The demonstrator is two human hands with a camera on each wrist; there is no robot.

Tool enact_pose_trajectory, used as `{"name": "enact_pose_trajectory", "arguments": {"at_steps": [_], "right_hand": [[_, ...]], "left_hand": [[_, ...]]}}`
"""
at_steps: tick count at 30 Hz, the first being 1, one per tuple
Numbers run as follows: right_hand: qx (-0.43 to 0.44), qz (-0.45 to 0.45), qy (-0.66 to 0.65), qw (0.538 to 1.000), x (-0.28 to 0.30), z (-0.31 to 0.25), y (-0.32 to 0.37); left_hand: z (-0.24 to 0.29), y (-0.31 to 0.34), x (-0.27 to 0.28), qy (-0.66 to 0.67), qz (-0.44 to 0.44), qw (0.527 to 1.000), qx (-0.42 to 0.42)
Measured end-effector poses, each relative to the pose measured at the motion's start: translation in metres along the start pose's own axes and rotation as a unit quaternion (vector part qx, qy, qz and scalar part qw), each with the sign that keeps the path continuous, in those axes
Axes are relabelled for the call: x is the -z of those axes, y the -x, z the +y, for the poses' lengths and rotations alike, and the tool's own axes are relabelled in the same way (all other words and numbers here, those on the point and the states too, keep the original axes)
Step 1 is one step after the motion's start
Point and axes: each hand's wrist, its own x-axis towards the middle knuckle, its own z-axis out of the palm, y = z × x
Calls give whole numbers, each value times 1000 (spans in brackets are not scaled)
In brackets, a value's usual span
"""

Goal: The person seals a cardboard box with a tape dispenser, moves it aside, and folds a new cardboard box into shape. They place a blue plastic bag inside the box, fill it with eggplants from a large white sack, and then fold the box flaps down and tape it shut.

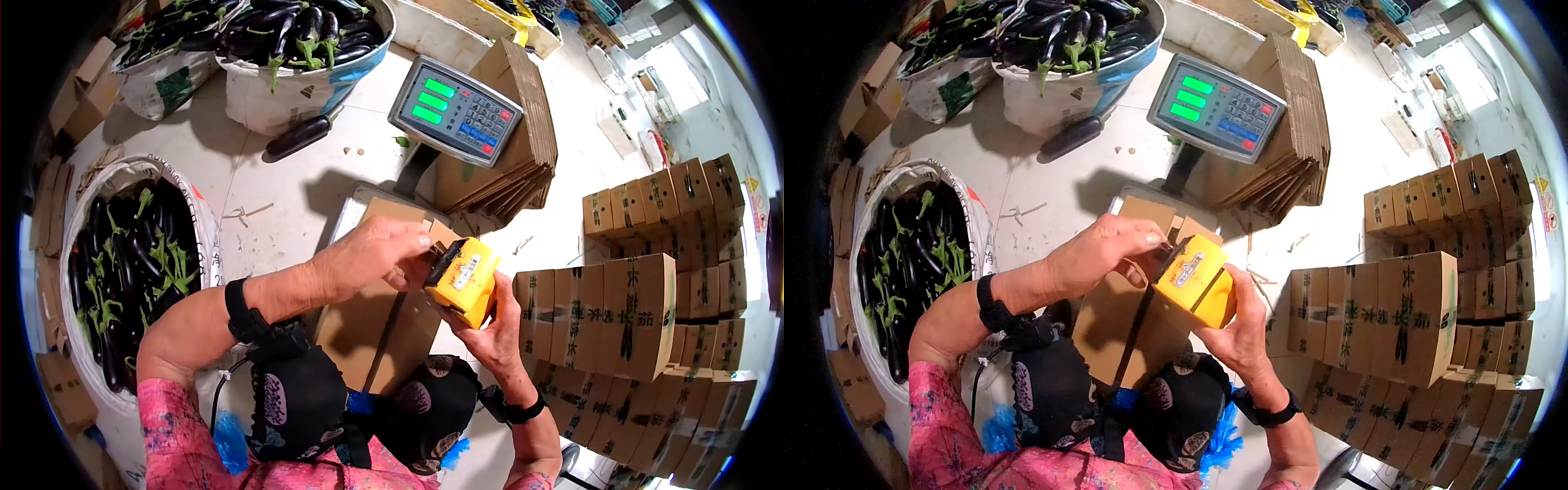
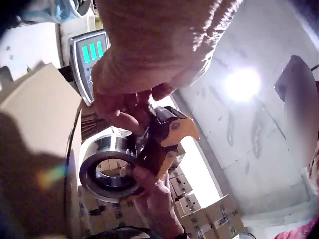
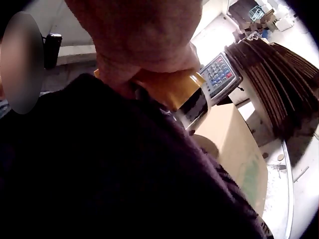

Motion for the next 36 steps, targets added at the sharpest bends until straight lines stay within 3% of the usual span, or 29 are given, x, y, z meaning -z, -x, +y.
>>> {"name": "enact_pose_trajectory", "arguments": {"at_steps": [3,11,16,19,24,28,32,35,36], "right_hand": [[3,-3,5,1000,-6,-11,-4],[52,-82,100,990,-12,-25,-25],[20,-183,202,962,-16,-48,-38],[-3,-213,269,939,-5,-47,-31],[-11,-228,299,927,-8,-44,-23],[-1,-234,322,917,-11,-47,-26],[18,-240,333,911,-15,-46,-31],[21,-236,336,912,-21,-43,-33],[23,-230,335,913,-22,-42,-32]], "left_hand": [[-5,3,6,-29,-8,999,-13],[-41,11,36,-158,115,972,-130],[-63,38,74,-85,219,965,-117],[-100,66,139,10,313,946,-85],[-138,73,148,81,314,942,-87],[-159,57,144,40,348,928,-127],[-196,46,145,-51,377,920,-95],[-218,28,139,-212,443,861,-131],[-208,27,129,-233,446,857,-106]]}}
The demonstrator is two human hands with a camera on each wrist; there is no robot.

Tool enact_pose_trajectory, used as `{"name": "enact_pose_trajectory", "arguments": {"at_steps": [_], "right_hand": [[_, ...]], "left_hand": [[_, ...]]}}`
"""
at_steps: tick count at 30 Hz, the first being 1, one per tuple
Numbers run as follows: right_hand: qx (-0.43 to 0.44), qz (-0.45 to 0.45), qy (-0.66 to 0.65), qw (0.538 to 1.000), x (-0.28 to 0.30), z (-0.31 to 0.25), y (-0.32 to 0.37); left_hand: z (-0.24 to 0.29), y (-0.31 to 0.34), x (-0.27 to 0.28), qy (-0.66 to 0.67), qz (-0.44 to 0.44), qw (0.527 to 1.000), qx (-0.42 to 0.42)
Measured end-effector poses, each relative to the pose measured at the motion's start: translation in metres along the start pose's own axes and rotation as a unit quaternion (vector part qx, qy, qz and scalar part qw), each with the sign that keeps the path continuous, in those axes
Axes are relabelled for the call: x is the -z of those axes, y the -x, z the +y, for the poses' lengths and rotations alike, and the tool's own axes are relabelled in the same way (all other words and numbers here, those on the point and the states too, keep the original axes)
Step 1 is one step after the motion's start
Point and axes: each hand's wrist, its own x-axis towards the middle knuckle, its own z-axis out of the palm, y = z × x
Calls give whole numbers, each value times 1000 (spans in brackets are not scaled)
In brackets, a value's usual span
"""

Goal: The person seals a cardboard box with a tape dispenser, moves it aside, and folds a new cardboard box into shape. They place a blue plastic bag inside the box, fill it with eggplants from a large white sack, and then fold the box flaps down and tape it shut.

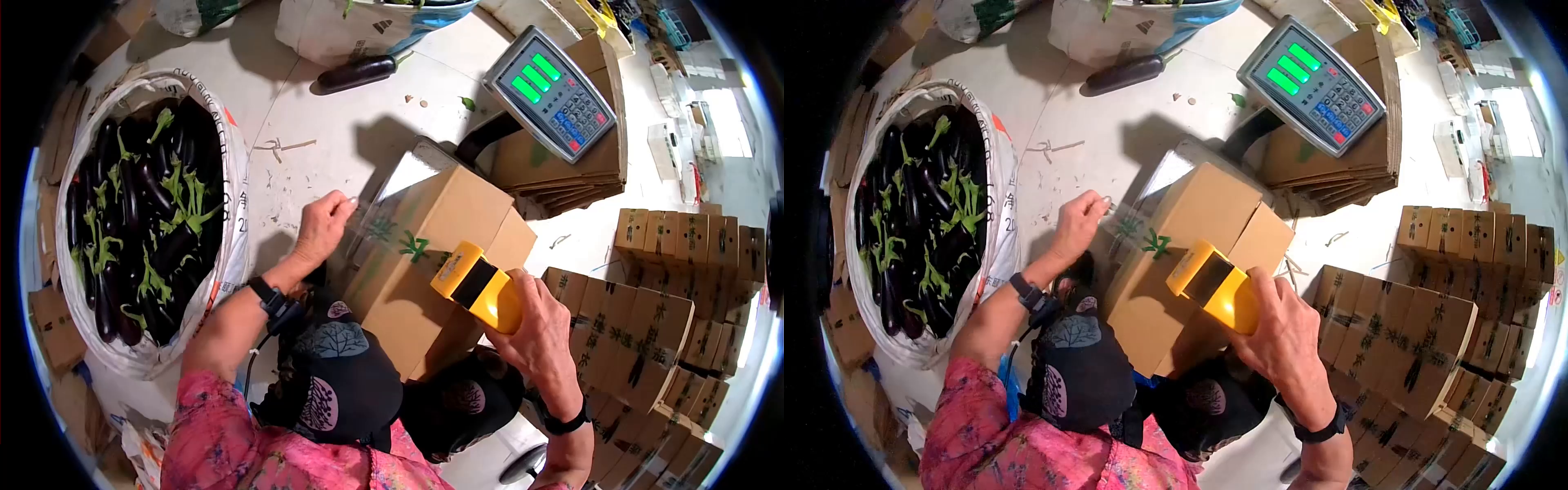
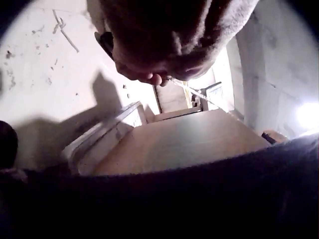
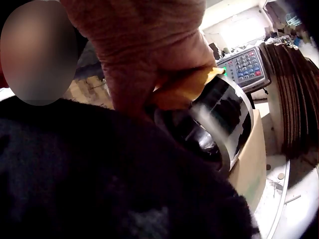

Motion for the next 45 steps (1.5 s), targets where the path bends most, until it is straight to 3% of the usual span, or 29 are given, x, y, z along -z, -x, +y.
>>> {"name": "enact_pose_trajectory", "arguments": {"at_steps": [3,7,15,16,19,22,25,26,29,30,31,33,35,38,41,45], "right_hand": [[-4,-11,9,1000,1,-1,-1],[6,-22,-9,1000,-3,8,-2],[0,0,-52,999,-8,11,-5],[-9,5,-51,999,-9,10,-4],[-20,10,-69,997,-10,9,-2],[-9,23,-63,998,-14,10,-1],[15,36,-70,997,-16,15,-4],[12,41,-74,996,-17,16,-3],[26,52,-80,995,-18,19,-4],[26,51,-74,996,-17,18,-3],[21,51,-66,996,-16,19,-1],[38,67,-77,994,-18,22,1],[18,51,-78,996,-16,21,3],[33,71,-79,994,-18,23,4],[40,70,-81,993,-15,24,7],[48,87,-95,991,-18,27,10]], "left_hand": [[-8,3,-26,-54,15,996,-71],[-33,9,-62,-93,-39,982,-158],[-45,19,-69,-159,-148,976,-5],[-55,17,-67,-208,-238,947,56],[-57,15,-72,-86,-105,988,-76],[-17,-11,-70,21,-20,999,20],[-12,-17,-103,94,-15,986,-136],[-66,-21,-131,42,8,986,-163],[-64,-24,-120,20,-20,981,-192],[-51,-25,-113,35,-36,992,-118],[-48,-33,-107,-9,-76,990,-121],[-33,-51,-109,18,-17,992,-122],[61,-64,-81,31,-8,974,-223],[141,-71,-71,-106,-89,910,-392],[140,-69,-97,-180,-181,848,-464],[144,-63,-101,-217,-162,845,-462]]}}
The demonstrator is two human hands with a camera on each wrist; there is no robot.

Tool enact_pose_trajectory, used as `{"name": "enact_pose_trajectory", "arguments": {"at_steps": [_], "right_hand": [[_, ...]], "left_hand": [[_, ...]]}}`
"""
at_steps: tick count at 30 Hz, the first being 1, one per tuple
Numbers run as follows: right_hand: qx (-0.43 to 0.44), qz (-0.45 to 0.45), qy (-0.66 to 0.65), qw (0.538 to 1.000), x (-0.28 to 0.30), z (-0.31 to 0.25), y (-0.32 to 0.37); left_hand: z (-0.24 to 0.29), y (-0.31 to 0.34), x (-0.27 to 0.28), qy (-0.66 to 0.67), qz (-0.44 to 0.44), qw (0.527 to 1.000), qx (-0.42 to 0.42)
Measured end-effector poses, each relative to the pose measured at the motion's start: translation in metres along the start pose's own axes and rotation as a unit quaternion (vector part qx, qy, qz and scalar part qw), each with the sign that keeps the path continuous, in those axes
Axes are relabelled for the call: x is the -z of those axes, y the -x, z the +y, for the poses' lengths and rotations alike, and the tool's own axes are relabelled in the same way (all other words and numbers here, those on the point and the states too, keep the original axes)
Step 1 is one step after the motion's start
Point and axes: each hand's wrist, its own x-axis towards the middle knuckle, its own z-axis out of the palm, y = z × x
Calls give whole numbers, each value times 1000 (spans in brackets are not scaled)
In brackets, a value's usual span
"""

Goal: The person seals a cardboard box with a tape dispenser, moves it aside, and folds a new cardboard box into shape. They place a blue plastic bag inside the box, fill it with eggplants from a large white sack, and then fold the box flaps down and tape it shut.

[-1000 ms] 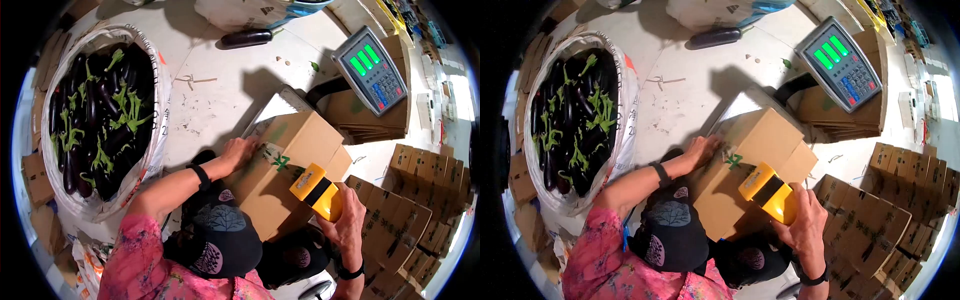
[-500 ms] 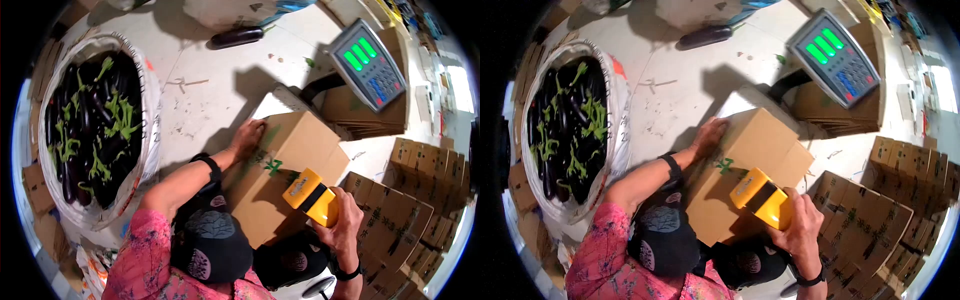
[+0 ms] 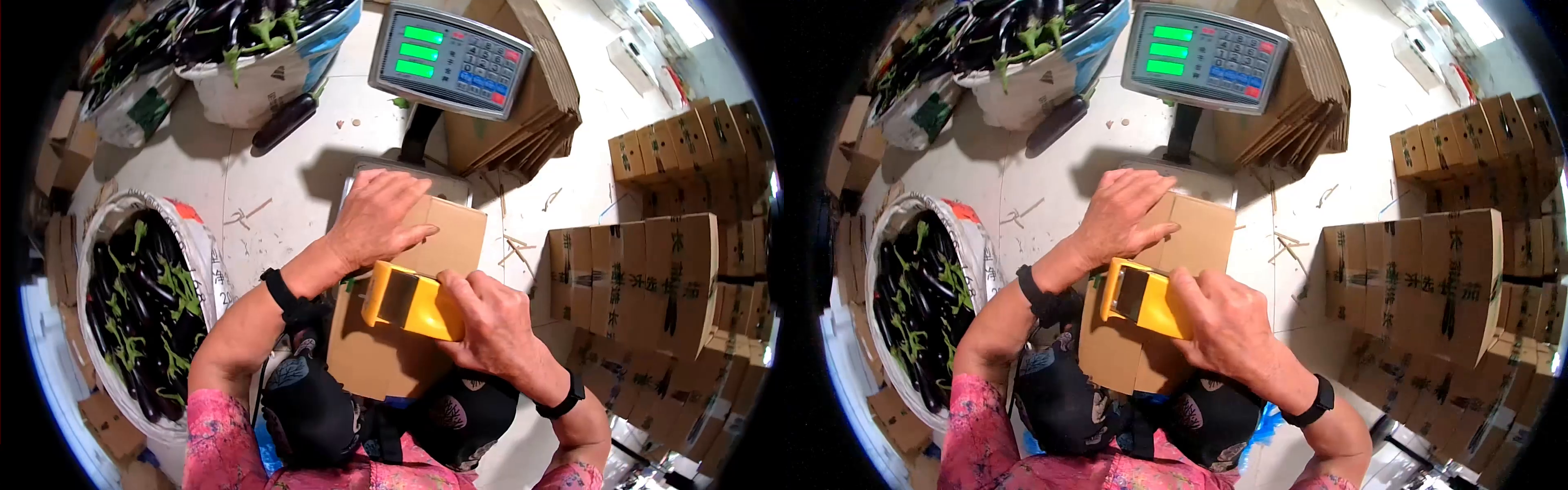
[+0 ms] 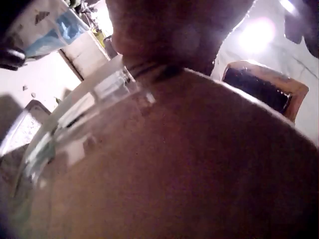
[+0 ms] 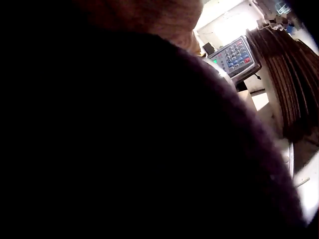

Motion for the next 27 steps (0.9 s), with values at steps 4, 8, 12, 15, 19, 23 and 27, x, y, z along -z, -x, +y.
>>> {"name": "enact_pose_trajectory", "arguments": {"at_steps": [4,8,12,15,19,23,27], "right_hand": [[8,10,-12,1000,-2,2,-1],[4,2,-17,1000,-2,3,0],[1,-19,-11,1000,2,1,-2],[-2,-33,-10,999,4,-1,-1],[7,-58,0,998,8,-1,2],[-11,-113,21,993,19,7,11],[-12,-96,34,995,20,27,29]], "left_hand": [[-1,-2,1,-27,-31,999,-11],[-1,-3,0,-47,-41,998,-20],[0,-3,-1,-46,-45,998,-14],[-1,-4,0,-38,-45,998,-21],[2,-2,2,-26,-47,998,-10],[3,-1,4,7,-65,998,11],[2,-1,5,9,-64,998,11]]}}
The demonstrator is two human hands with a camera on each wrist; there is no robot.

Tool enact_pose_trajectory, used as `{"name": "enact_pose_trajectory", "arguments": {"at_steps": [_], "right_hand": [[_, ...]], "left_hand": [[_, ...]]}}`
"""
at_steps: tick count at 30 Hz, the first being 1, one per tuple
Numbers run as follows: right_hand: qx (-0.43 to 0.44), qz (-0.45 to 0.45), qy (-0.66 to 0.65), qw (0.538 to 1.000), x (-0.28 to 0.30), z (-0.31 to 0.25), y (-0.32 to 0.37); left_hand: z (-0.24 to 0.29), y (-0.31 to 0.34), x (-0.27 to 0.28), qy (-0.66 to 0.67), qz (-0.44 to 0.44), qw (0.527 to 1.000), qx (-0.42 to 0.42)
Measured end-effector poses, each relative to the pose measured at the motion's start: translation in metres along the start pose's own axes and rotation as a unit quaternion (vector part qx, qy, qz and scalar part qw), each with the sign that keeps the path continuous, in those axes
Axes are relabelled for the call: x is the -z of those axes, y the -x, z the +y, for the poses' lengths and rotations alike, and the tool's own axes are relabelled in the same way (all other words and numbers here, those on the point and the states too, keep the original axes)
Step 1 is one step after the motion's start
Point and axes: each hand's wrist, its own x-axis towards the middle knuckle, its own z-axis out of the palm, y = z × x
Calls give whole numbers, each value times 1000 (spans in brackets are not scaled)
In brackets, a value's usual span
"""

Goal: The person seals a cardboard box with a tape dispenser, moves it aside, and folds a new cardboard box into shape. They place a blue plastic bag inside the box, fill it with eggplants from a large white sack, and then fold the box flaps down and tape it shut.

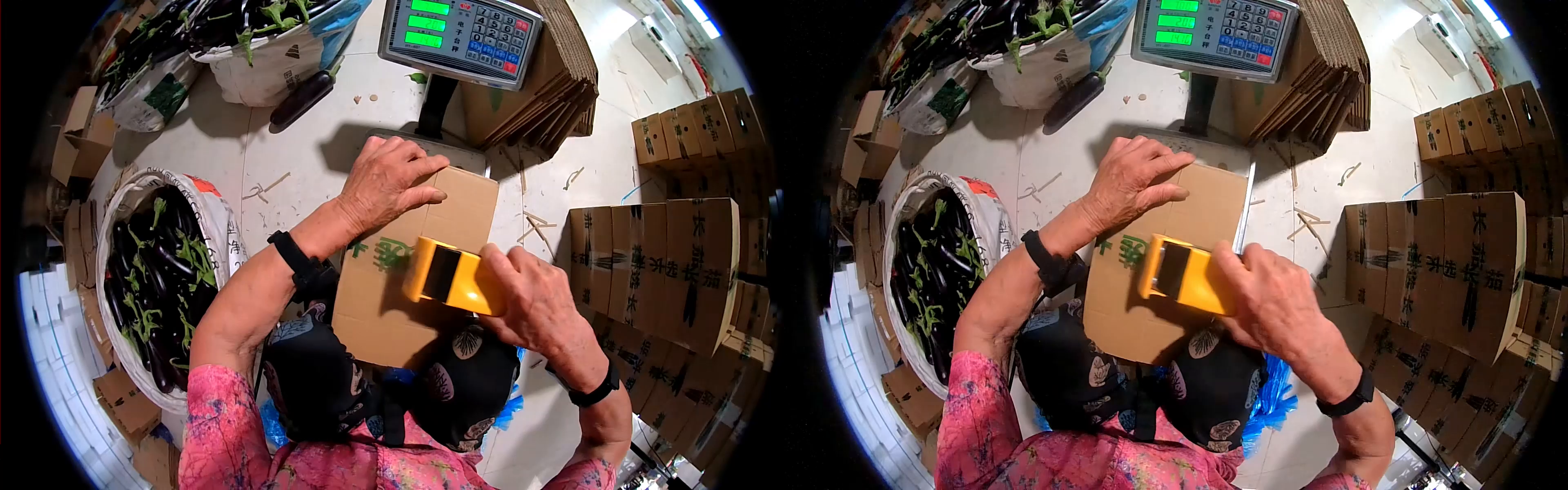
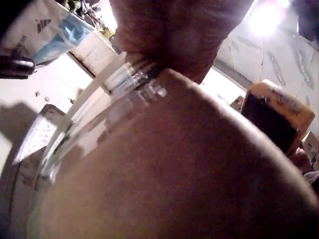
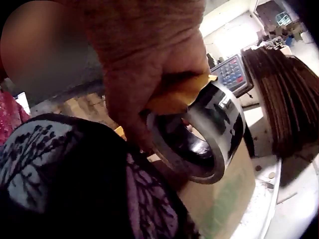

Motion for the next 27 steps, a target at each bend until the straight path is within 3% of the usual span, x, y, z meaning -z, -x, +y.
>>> {"name": "enact_pose_trajectory", "arguments": {"at_steps": [3,12,17,18,20,22,23,24,27], "right_hand": [[-30,-7,-7,999,-8,22,20],[-33,120,-108,986,-100,102,78],[-30,110,-172,979,-142,106,51],[-33,116,-178,977,-146,104,50],[-36,125,-191,973,-151,104,49],[-44,132,-203,969,-155,105,51],[-46,137,-203,969,-155,105,51],[-48,142,-203,968,-154,104,50],[-52,153,-191,968,-149,95,54]], "left_hand": [[0,0,-1,10,-4,1000,2],[-2,1,-2,25,0,1000,6],[-6,5,8,49,36,998,-2],[-10,12,9,122,67,988,73],[-29,41,2,260,128,932,219],[-74,98,-43,446,6,826,344],[-52,110,-46,449,-117,810,360],[-33,130,-66,608,0,676,416],[-10,95,-34,672,-87,563,473]]}}
